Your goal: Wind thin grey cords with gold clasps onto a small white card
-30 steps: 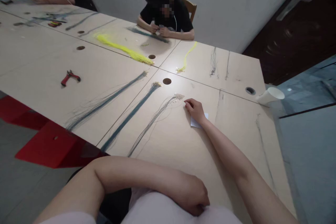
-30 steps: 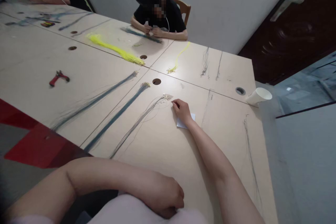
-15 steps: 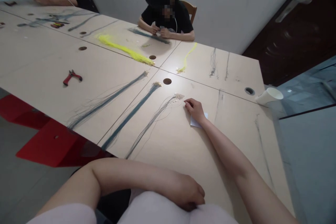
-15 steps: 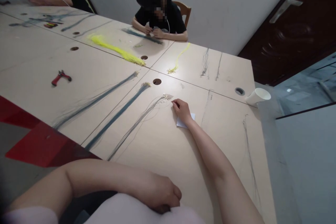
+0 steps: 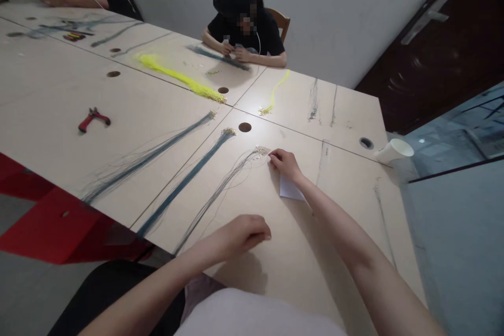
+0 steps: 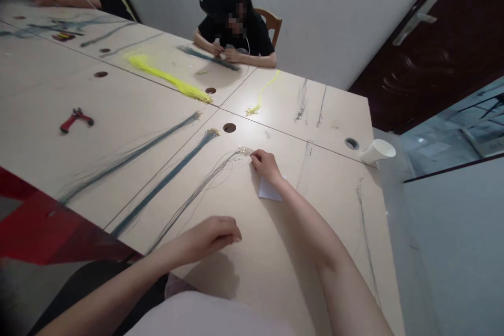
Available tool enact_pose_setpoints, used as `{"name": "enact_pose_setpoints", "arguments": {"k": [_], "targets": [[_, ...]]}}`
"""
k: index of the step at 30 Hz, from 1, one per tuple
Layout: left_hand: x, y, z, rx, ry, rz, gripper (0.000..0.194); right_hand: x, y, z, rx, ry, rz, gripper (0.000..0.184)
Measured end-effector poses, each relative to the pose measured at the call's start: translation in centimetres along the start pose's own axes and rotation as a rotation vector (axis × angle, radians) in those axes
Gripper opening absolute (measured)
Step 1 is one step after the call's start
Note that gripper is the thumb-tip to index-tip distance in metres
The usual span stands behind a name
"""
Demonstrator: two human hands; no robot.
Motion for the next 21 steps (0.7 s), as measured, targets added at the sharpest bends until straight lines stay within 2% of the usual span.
{"name": "enact_pose_setpoints", "arguments": {"k": [3,6,9,13,17,21], "targets": [[0.2,4.1,1.3,-0.048,0.053,-0.290,0.022,-2.2,0.4,0.3,0.049,-0.013,0.020,0.020],[1.2,7.1,3.2,-0.126,0.116,-0.512,0.023,-4.5,0.2,0.6,0.185,0.019,0.058,0.020],[2.6,8.7,4.7,-0.180,0.176,-0.590,0.025,-6.2,-0.7,1.1,0.319,0.089,0.126,0.020],[4.9,9.9,5.5,-0.206,0.239,-0.665,0.027,-7.6,-1.8,2.0,0.387,0.166,0.187,0.019],[6.7,10.4,6.2,-0.188,0.264,-0.711,0.029,-8.6,-2.6,2.7,0.467,0.222,0.257,0.013],[7.9,10.8,6.3,-0.200,0.253,-0.752,0.028,-9.3,-3.0,3.1,0.542,0.220,0.305,0.009]]}}
Point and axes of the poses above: each hand's wrist, its own x-axis away from the middle knuckle, its own y-axis out of the back of the hand, z = x × y, the point moved 7 cm from there along -x, towards the middle knuckle, and after that the axes turned 11 degrees about x, right-handed, at the moved point
